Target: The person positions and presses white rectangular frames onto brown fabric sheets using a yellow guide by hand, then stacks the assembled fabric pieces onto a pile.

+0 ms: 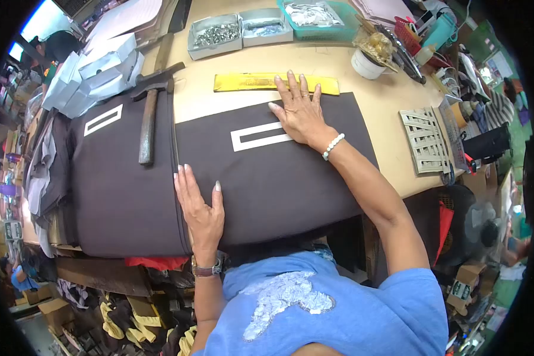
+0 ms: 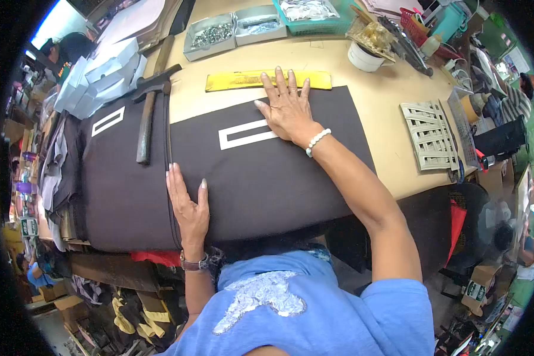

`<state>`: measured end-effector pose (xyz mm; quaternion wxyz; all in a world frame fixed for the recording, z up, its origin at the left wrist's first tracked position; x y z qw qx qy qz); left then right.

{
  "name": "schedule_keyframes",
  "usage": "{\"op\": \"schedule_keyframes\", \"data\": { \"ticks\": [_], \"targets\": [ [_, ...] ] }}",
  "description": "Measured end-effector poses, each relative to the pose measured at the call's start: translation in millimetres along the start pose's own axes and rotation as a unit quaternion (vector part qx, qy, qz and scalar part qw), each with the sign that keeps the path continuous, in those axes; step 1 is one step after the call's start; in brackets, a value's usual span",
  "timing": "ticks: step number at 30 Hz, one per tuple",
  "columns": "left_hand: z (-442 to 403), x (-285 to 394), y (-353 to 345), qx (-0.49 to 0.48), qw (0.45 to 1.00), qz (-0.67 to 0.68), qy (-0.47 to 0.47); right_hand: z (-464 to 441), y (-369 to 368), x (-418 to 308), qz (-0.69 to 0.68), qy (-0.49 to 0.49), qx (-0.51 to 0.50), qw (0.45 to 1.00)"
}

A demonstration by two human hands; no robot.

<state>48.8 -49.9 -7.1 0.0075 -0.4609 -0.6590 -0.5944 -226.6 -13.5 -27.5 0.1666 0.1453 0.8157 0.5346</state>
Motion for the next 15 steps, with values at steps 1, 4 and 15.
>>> {"op": "schedule_keyframes", "data": {
  "ticks": [1,4,15],
  "targets": [
    [0.5,-0.8,-0.9,0.001,1.0,-0.001,-0.003,-6.5,7.5,-2.2,-0.016,-0.004,0.013,1.0],
    [-2.5,1.0,-3.6,-0.005,1.0,0.0,-0.008,-29.4,46.1,-35.0,-0.078,0.007,0.049,0.996],
    [1.5,-3.7,-2.2,0.008,1.0,0.013,-0.024,-12.4,22.7,0.3,-0.473,-0.095,0.211,0.85]
  ]
}}
Point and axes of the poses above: each hand's wrist, its own z-axis away from the middle knuckle, its own y-axis out of the back of the hand, x = y × z, the point moved 4 cm from there along -z, towards the middle knuckle, and after that the axes turned 3 degrees about z, right-handed, at the moved point
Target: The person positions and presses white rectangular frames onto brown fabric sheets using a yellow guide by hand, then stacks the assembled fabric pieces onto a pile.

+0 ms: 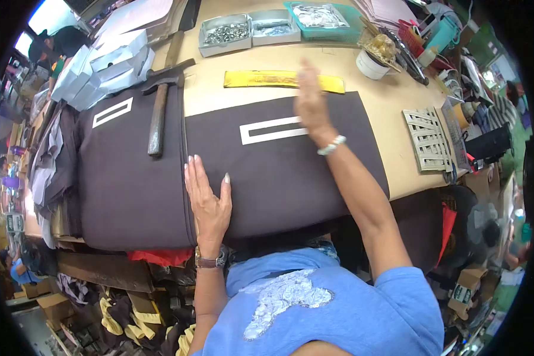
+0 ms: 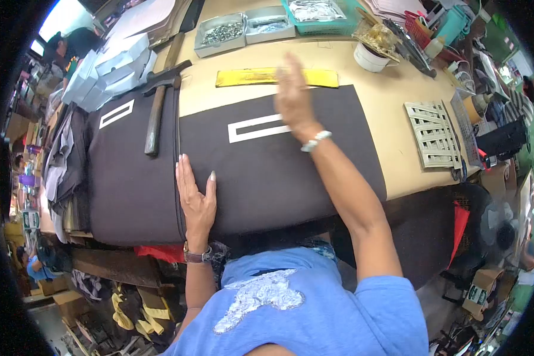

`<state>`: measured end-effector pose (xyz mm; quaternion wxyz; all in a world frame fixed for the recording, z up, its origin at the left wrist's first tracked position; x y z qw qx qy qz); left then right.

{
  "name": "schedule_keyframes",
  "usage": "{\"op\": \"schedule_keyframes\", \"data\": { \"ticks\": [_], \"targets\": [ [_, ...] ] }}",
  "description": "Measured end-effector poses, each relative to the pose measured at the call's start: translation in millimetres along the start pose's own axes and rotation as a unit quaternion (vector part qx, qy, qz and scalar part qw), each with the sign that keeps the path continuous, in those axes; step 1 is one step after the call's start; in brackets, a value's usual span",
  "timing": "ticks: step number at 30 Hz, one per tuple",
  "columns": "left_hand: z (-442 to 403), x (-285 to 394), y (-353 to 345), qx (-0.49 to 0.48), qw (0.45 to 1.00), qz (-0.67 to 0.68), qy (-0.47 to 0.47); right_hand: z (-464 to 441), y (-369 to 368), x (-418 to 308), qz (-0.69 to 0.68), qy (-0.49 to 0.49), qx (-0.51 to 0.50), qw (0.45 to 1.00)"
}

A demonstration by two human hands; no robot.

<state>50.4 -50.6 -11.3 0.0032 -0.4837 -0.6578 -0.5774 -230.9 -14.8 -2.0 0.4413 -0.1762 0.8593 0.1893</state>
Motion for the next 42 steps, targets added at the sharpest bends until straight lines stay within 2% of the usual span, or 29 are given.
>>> {"op": "schedule_keyframes", "data": {
  "ticks": [2,4,6,8,10,11,14,15,17,18,20,22,23,25,26,29,32,34,35,39,42],
  "targets": [
    [1.5,-0.1,4.1,0.005,1.0,0.023,0.008,-1.0,57.6,-18.9,0.188,0.018,-0.018,0.982],
    [-7.6,2.8,6.5,0.006,1.0,-0.003,0.013,15.2,107.5,-16.9,0.425,-0.001,-0.032,0.905],
    [-17.2,3.1,7.3,-0.003,0.997,-0.08,0.025,43.4,146.6,-8.2,0.554,-0.057,0.004,0.831],
    [-26.1,-1.7,-2.4,-0.038,0.989,-0.14,0.036,72.2,170.4,8.8,0.572,-0.115,-0.005,0.812],
    [-29.9,-6.6,-9.9,-0.098,0.972,-0.211,0.041,86.0,169.0,-2.1,0.502,-0.111,-0.037,0.857],
    [-30.4,0.9,-5.4,-0.059,0.979,-0.196,-0.002,89.9,166.2,-8.5,0.463,-0.107,-0.054,0.878],
    [-17.6,-5.7,-3.4,-0.06,0.994,-0.086,-0.028,92.1,148.4,-28.1,0.319,-0.157,-0.059,0.933],
    [-13.5,-4.4,6.0,-0.011,1.0,0.022,0.012,86.6,141.5,-35.6,0.264,-0.154,-0.033,0.952],
    [-0.5,-1.7,36.6,0.087,0.975,0.195,0.067,71.9,119.1,-60.3,0.11,-0.167,-0.002,0.98],
    [7.8,-5.0,59.3,0.129,0.967,0.2,0.089,63.9,102.5,-77.9,0.025,-0.159,-0.008,0.987],
    [27.6,-14.7,107.8,0.208,0.946,0.215,0.127,49.5,72.5,-106.8,0.034,-0.103,-0.088,0.99],
    [48.3,-31.0,165.6,0.271,0.941,0.138,0.147,43.1,26.6,-129.5,-0.058,-0.087,-0.182,0.978],
    [54.7,-32.9,197.1,0.318,0.931,0.088,0.157,38.7,4.1,-142.4,-0.036,-0.015,-0.228,0.973],
    [59.0,-37.9,258.5,0.386,0.909,-0.006,0.155,37.6,-43.2,-174.5,-0.057,0.056,-0.285,0.955],
    [58.3,-45.6,287.1,0.408,0.9,-0.052,0.146,40.1,-62.6,-181.9,-0.088,0.023,-0.316,0.944],
    [34.8,-85.5,353.3,0.381,0.904,-0.168,0.099,43.8,-113.6,-197.9,-0.114,0.074,-0.333,0.933],
    [-5.4,-156.0,372.0,0.309,0.917,-0.24,0.078,50.5,-150.7,-194.2,-0.099,0.091,-0.342,0.93],
    [-32.7,-175.4,349.5,0.258,0.924,-0.255,0.12,58.6,-173.3,-177.7,-0.079,0.09,-0.353,0.928],
    [-41.1,-206.5,338.0,0.232,0.909,-0.333,0.095,63.5,-182.3,-166.7,-0.056,0.091,-0.36,0.927],
    [-70.6,-287.8,269.8,0.117,0.915,-0.35,0.161,77.9,-202.8,-125.8,0.034,0.099,-0.357,0.928],
    [-97.9,-289.0,233.7,0.117,0.92,-0.337,0.162,68.6,-206.6,-114.0,0.07,0.087,-0.354,0.929]
  ]
}}
Point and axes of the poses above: each hand's wrist, its own z-axis away from the middle knuckle, its own y-axis out of the back of the hand, x = y × z, the point moved 4 cm from there along -z, towards the middle knuckle, and after that the axes turned 3 degrees about z, right-handed, at the moved point
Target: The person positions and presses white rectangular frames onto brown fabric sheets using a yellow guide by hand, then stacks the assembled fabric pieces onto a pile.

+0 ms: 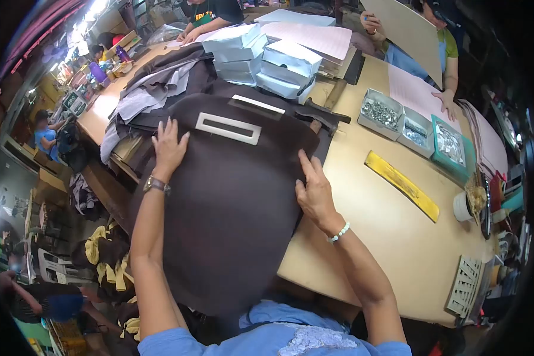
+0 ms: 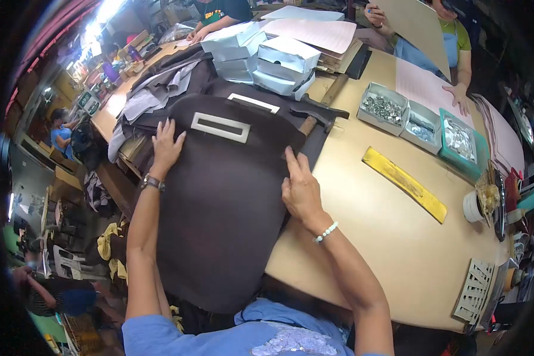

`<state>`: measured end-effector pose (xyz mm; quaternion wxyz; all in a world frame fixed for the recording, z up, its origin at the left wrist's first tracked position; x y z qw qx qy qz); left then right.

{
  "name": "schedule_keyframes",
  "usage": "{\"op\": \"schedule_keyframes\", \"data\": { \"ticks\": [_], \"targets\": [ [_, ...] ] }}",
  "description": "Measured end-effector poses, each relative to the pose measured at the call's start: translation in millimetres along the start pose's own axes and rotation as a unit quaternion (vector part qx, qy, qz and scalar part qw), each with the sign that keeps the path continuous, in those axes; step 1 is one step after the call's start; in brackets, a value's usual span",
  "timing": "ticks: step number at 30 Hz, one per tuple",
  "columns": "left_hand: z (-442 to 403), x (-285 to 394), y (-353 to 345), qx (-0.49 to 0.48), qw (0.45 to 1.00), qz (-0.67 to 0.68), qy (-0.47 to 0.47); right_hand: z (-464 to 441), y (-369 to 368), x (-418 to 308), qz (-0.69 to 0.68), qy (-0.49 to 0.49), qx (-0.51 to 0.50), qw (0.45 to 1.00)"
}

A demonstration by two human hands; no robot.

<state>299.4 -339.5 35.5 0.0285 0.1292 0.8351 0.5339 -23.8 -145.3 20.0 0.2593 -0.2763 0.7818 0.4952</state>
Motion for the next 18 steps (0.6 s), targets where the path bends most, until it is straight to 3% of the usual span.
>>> {"op": "schedule_keyframes", "data": {
  "ticks": [6,14,18],
  "targets": [
    [-62.8,45.3,-18.0,0.094,0.995,0.004,-0.045,-35.3,7.9,28.3,0.047,0.004,0.088,0.995],
    [-76.4,72.3,-90.3,-0.057,0.997,-0.042,0.04,-49.1,-8.9,70.1,-0.079,-0.118,0.117,0.983],
    [-72.4,67.2,-112.8,-0.114,0.984,0.088,0.109,-49.9,-5.1,71.5,-0.104,-0.125,0.129,0.978]
  ]
}}
Point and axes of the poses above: each hand's wrist, its own z-axis away from the middle knuckle, its own y-axis out of the back of the hand, x = y × z, the point moved 4 cm from there along -z, towards the middle knuckle, and after that the axes turned 3 degrees about z, right-handed, at the moved point
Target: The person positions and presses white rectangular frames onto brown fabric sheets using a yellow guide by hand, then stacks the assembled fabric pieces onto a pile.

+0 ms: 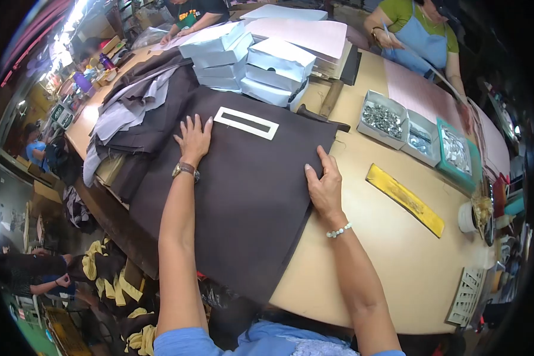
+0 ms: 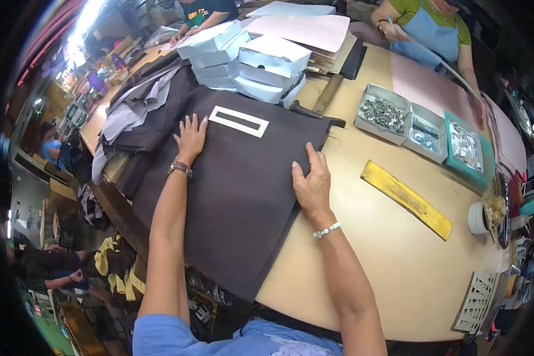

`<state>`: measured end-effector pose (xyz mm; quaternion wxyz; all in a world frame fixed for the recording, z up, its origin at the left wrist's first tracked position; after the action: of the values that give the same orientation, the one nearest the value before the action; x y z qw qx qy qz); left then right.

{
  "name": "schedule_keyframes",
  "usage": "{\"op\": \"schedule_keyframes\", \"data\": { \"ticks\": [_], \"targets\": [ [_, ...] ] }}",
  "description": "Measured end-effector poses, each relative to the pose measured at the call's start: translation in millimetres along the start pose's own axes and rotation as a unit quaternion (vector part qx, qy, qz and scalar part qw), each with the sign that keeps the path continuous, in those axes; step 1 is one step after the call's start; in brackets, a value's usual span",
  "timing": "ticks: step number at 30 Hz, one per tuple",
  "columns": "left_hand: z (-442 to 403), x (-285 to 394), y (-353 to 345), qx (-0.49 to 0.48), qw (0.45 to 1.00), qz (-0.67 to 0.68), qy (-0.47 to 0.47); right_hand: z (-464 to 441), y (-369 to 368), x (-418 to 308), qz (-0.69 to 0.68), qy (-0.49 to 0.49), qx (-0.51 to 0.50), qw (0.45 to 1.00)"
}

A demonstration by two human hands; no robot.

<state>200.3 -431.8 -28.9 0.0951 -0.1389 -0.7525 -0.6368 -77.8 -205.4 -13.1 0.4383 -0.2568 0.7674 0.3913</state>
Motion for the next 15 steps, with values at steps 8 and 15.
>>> {"op": "schedule_keyframes", "data": {
  "ticks": [8,15],
  "targets": [
    [-1.8,14.2,6.2,0.108,0.993,-0.024,-0.046,-2.2,-1.6,1.6,-0.012,-0.02,-0.006,1.0],
    [43.9,125.7,-4.9,0.052,0.983,0.002,-0.179,-0.9,-1.2,3.1,-0.044,-0.031,-0.002,0.999]
  ]
}}
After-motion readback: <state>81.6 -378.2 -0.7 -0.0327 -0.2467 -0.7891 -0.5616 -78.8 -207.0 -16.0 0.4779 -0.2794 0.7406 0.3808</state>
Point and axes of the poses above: each hand's wrist, its own z-axis away from the middle knuckle, its own y-axis out of the back of the hand, x = y × z, the point moved 4 cm from there along -z, towards the middle knuckle, and after that the axes turned 3 degrees about z, right-handed, at the moved point
